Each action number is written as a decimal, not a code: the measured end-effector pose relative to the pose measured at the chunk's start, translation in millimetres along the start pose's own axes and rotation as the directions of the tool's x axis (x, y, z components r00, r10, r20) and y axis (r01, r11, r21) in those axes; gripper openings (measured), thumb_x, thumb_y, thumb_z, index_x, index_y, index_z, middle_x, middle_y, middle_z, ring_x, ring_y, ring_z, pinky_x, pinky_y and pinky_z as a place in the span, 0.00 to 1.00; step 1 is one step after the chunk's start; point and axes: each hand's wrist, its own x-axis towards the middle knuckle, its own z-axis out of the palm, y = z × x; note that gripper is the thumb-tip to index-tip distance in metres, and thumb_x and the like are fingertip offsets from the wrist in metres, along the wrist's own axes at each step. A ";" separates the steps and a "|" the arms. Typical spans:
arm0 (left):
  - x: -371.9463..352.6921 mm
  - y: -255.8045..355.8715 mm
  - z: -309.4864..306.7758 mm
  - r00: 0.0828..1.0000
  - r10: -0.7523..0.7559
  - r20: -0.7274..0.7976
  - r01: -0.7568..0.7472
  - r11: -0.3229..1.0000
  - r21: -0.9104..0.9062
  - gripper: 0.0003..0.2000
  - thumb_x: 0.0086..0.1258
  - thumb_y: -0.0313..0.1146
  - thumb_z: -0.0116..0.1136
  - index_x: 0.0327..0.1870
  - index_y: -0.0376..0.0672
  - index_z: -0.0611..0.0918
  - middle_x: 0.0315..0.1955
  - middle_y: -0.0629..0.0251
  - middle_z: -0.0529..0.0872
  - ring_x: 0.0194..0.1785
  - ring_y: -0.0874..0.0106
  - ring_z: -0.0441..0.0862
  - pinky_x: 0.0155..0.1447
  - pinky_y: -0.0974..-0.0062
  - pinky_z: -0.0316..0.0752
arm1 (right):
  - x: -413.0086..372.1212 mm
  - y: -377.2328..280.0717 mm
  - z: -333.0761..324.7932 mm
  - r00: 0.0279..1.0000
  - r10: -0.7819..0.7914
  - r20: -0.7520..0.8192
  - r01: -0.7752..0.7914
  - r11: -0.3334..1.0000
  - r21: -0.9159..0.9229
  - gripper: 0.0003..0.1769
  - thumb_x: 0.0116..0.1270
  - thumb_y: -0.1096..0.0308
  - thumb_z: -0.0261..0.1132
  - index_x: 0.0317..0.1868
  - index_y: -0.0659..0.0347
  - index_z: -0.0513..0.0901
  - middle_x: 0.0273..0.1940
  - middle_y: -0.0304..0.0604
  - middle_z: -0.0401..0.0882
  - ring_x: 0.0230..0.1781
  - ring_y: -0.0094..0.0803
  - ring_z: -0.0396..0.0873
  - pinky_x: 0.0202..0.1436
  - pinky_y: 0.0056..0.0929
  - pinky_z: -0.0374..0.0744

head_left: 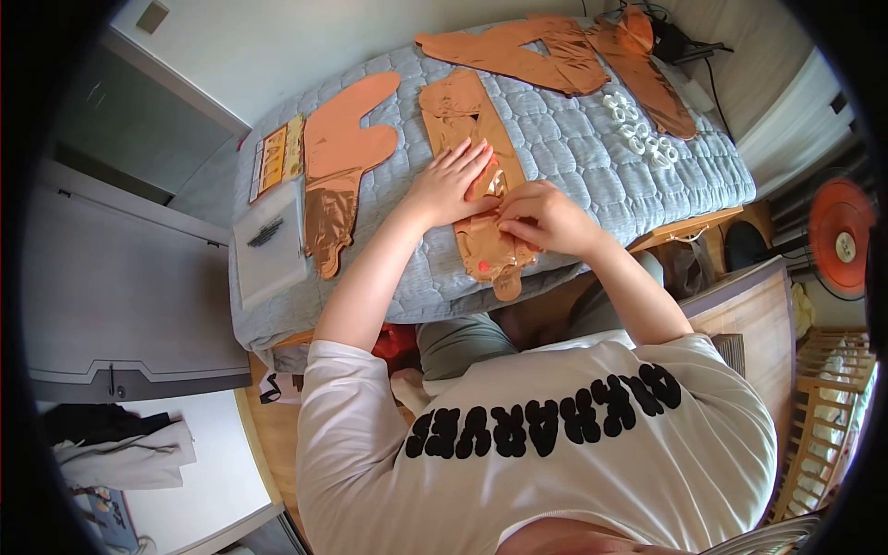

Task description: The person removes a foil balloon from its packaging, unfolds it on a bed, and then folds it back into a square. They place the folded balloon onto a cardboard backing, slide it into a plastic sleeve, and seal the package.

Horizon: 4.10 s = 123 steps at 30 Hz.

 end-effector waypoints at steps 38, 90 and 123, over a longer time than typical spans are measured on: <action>0.3 -1.4 4.3 1.000 0.007 -0.009 -0.008 1.000 -0.013 0.52 0.64 0.75 0.56 0.81 0.45 0.62 0.82 0.58 0.59 0.85 0.57 0.53 0.85 0.55 0.49 | 26.2 -5.1 -24.2 0.858 0.435 0.273 -0.295 0.853 -0.431 0.63 0.35 0.38 0.83 0.74 0.52 0.72 0.73 0.47 0.71 0.78 0.49 0.58 0.82 0.49 0.54; -38.9 21.9 -24.3 0.936 -0.296 -0.192 -0.146 0.170 -0.975 0.46 0.78 0.64 0.49 0.84 0.38 0.51 0.84 0.54 0.49 0.87 0.62 0.43 0.87 0.59 0.35 | -34.8 3.5 -21.5 0.955 -0.234 0.181 0.266 0.947 -0.181 0.25 0.55 0.72 0.72 0.57 0.60 0.86 0.60 0.43 0.86 0.62 0.44 0.82 0.63 0.40 0.83; -97.3 79.7 -23.5 0.977 0.207 -0.054 -0.211 0.973 -0.097 0.30 0.68 0.24 0.56 0.74 0.41 0.73 0.74 0.58 0.74 0.76 0.61 0.71 0.80 0.58 0.66 | -56.8 -12.4 -20.7 0.988 -0.151 0.032 0.154 0.944 -0.290 0.25 0.54 0.69 0.74 0.56 0.57 0.87 0.59 0.42 0.84 0.63 0.45 0.81 0.65 0.42 0.81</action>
